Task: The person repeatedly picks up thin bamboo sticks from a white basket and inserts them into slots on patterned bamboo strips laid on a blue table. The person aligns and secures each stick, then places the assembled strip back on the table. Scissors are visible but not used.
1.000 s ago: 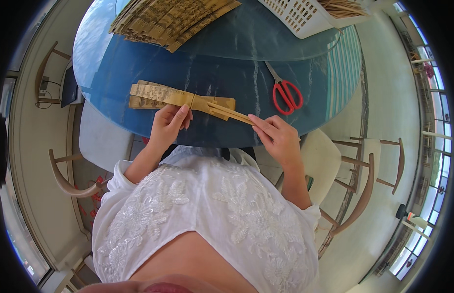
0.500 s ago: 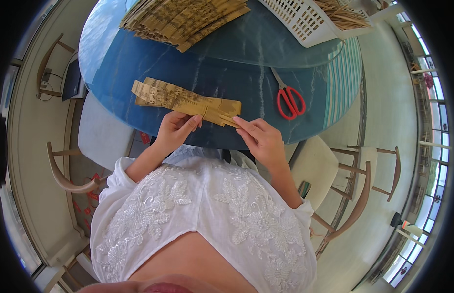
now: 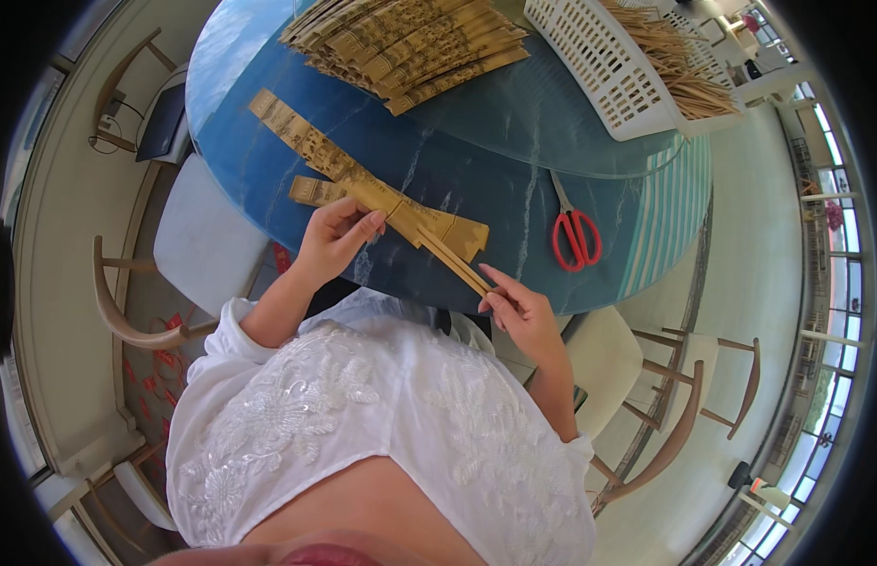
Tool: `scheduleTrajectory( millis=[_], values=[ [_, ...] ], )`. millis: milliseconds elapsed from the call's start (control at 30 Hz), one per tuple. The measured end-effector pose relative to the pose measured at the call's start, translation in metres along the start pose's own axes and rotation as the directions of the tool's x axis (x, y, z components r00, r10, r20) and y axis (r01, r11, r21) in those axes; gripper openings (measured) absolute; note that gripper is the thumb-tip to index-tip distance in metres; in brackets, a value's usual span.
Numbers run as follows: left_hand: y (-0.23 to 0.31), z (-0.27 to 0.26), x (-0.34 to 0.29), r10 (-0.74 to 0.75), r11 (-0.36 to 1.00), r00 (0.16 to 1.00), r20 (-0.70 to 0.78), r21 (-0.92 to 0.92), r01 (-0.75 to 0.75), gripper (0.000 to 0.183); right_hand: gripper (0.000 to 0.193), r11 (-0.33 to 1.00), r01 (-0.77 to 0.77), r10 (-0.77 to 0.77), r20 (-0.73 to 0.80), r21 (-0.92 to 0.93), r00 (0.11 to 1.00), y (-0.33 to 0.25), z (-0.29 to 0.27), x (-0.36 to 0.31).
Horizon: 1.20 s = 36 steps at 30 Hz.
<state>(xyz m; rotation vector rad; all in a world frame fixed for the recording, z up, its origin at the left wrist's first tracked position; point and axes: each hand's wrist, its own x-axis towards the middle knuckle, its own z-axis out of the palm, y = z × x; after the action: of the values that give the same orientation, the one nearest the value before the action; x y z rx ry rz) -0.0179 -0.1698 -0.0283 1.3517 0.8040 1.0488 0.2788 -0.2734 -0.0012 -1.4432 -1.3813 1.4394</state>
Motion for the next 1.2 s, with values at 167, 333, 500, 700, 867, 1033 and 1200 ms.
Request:
scheduleTrajectory(
  millis=[167, 333, 500, 700, 867, 1033, 1200],
  values=[
    [0.005, -0.005, 0.002, -0.047, 0.996, 0.999, 0.017, -0.08, 0.048, 0.022, 0.042, 0.984, -0.045, 0.026, 0.111, 0.171, 0.993, 0.01, -0.004, -0.008],
    [0.008, 0.007, -0.005, -0.126, 0.992, 0.973, 0.192, 0.043, 0.12, 0.018, 0.043, 0.962, -0.034, -0.001, 0.127, 0.272, 0.992, 0.012, 0.015, 0.0],
    [0.006, 0.023, -0.013, -0.127, 0.992, 0.963, 0.239, 0.044, 0.12, 0.02, 0.045, 0.93, -0.042, 0.007, 0.097, 0.366, 0.995, 0.005, 0.041, 0.013],
    [0.013, 0.014, -0.012, -0.149, 0.988, 0.959, 0.239, 0.082, 0.133, 0.022, 0.05, 0.926, -0.036, -0.016, 0.136, 0.376, 0.991, 0.005, 0.043, 0.009],
    [0.002, 0.003, -0.01, -0.188, 0.982, 0.931, 0.311, 0.036, 0.186, 0.021, 0.054, 0.953, -0.047, -0.014, 0.198, 0.299, 0.98, 0.011, 0.033, -0.001],
    [0.003, 0.004, -0.011, -0.194, 0.972, 0.906, 0.377, -0.053, 0.23, 0.02, 0.053, 0.961, -0.083, 0.023, 0.223, 0.262, 0.975, 0.005, 0.035, -0.003],
    [0.0, 0.003, -0.012, -0.233, 0.954, 0.887, 0.399, -0.085, 0.289, 0.02, 0.053, 0.945, -0.029, -0.042, 0.207, 0.325, 0.978, 0.01, 0.038, -0.005]
  ],
)
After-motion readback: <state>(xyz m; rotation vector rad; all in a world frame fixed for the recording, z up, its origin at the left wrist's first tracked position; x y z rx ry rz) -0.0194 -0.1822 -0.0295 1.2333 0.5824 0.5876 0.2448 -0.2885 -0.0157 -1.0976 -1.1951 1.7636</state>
